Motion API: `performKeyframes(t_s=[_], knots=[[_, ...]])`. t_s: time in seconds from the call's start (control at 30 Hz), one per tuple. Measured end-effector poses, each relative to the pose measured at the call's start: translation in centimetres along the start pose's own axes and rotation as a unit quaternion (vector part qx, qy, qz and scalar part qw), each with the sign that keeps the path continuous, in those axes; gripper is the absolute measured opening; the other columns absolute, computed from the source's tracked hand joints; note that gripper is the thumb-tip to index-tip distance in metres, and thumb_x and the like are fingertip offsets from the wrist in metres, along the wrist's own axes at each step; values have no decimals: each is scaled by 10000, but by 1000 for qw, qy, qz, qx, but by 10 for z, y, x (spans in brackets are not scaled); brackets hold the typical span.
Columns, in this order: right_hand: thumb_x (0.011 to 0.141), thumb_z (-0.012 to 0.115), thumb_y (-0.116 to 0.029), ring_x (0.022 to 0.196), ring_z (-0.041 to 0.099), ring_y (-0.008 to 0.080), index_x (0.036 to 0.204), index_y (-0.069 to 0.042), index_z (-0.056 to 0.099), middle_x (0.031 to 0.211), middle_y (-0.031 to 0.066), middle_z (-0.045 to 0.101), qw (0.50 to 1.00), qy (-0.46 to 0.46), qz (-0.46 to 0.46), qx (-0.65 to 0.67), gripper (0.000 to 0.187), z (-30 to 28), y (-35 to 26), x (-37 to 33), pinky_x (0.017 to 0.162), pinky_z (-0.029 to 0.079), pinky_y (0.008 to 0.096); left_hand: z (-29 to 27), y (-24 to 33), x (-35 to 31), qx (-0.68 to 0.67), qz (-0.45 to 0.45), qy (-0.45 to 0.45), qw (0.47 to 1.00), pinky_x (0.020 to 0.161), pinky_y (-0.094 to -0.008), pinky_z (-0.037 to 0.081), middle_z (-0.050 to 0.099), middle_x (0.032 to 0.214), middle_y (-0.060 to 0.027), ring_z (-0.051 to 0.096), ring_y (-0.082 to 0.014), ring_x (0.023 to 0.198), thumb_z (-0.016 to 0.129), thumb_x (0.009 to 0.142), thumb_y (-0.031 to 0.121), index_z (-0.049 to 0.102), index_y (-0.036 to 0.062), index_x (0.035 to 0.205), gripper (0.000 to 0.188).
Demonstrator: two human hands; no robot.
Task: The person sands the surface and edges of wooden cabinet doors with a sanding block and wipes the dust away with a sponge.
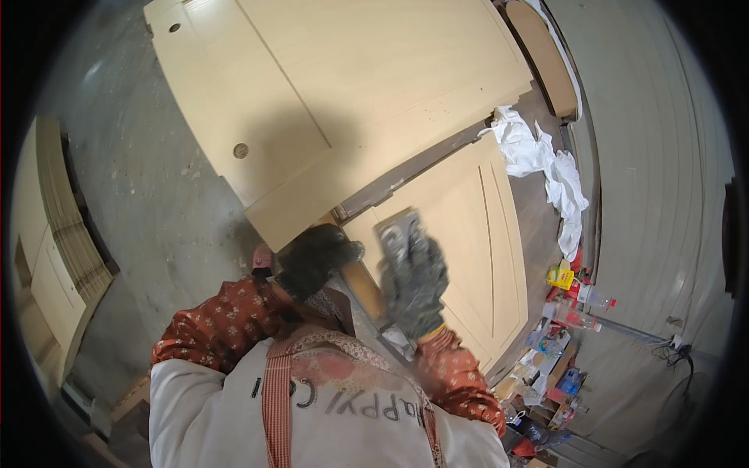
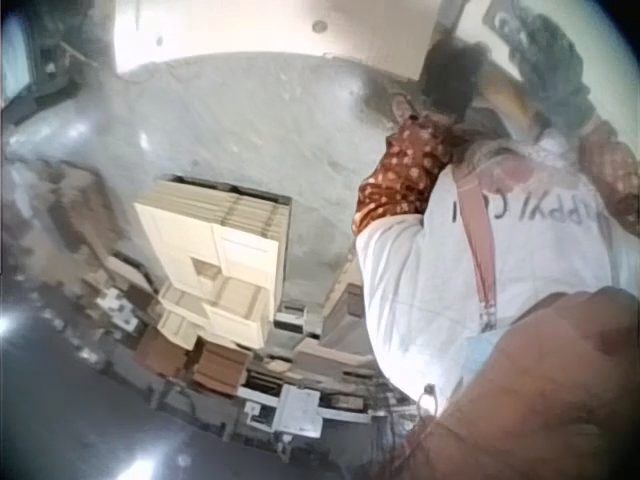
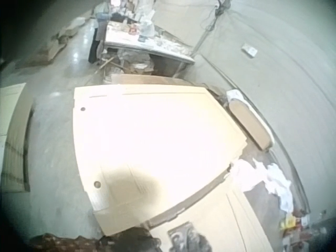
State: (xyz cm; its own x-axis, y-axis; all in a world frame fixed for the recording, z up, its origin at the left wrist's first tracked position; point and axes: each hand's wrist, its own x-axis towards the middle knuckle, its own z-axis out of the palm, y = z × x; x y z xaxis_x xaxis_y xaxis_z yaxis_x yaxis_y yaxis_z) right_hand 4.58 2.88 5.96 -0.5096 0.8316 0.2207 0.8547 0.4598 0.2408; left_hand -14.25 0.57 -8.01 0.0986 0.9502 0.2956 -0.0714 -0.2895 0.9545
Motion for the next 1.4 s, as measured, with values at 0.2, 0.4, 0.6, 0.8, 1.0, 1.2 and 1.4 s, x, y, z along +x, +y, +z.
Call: performKeyframes(t_s=[0.2, 0.4, 0.6, 0.8, 1.0, 1.2, 1.4], knots=[[894, 584, -325, 1033, 578, 359, 1268, -167, 596, 1197, 217, 578, 999, -16, 45, 20, 406, 1, 42, 15, 778, 473, 549, 11, 64, 36, 48, -243, 81, 965, 737, -296, 493, 578, 799, -20, 526, -136, 736, 779, 798, 95, 573, 31, 1163, 424], [839, 646, -307, 1123, 500, 438, 1369, -191, 539, 1308, 192, 516, 996, -42, -24, 71, 552, 2, 47, 0, 866, 449, 527, 29, 78, 38, 62, -161, 168, 971, 676, -265, 475, 561, 764, -9, 519, -97, 698, 713, 843, 51, 562, 42, 1291, 473], [886, 578, -224, 1102, 564, 338, 1304, -144, 541, 1357, 203, 504, 971, -196, -65, 119, 427, 0, 54, 22, 798, 519, 435, 28, 76, 45, 58, -181, 137, 972, 672, -230, 460, 581, 827, 7, 473, -60, 692, 630, 887, 20, 567, 48, 1336, 454], [924, 528, -266, 1053, 562, 391, 1380, -135, 487, 1370, 197, 495, 999, 22, -41, 15, 476, 43, 125, 54, 777, 503, 482, 45, 75, 29, 67, -222, 187, 955, 678, -230, 454, 549, 857, 35, 460, -56, 722, 654, 897, 36, 591, 48, 1299, 407], [947, 464, -321, 1082, 568, 407, 1387, -191, 492, 1380, 171, 508, 994, -34, 85, -52, 459, 68, 165, 87, 746, 483, 533, 58, 66, 15, -9, -201, 217, 955, 741, -238, 460, 587, 1028, -10, 479, -70, 787, 644, 902, 49, 558, 18, 1316, 424], [870, 576, -302, 871, 585, 332, 1356, -250, 533, 1334, 192, 516, 994, -1, -53, 96, 490, 35, 128, 61, 629, 480, 459, 53, 70, 13, -17, -200, 200, 959, 826, -260, 494, 594, 1222, -68, 561, -97, 918, 600, 940, 66, 520, -6, 1330, 404], [957, 456, -396, 1197, 498, 413, 1416, -248, 463, 1414, 161, 471, 974, -85, 198, 67, 482, 97, 240, 109, 942, 394, 583, 52, 74, 17, 45, -214, 208, 953, 827, -245, 498, 605, 1237, -70, 566, -100, 979, 611, 942, 48, 584, -8, 1264, 328]])
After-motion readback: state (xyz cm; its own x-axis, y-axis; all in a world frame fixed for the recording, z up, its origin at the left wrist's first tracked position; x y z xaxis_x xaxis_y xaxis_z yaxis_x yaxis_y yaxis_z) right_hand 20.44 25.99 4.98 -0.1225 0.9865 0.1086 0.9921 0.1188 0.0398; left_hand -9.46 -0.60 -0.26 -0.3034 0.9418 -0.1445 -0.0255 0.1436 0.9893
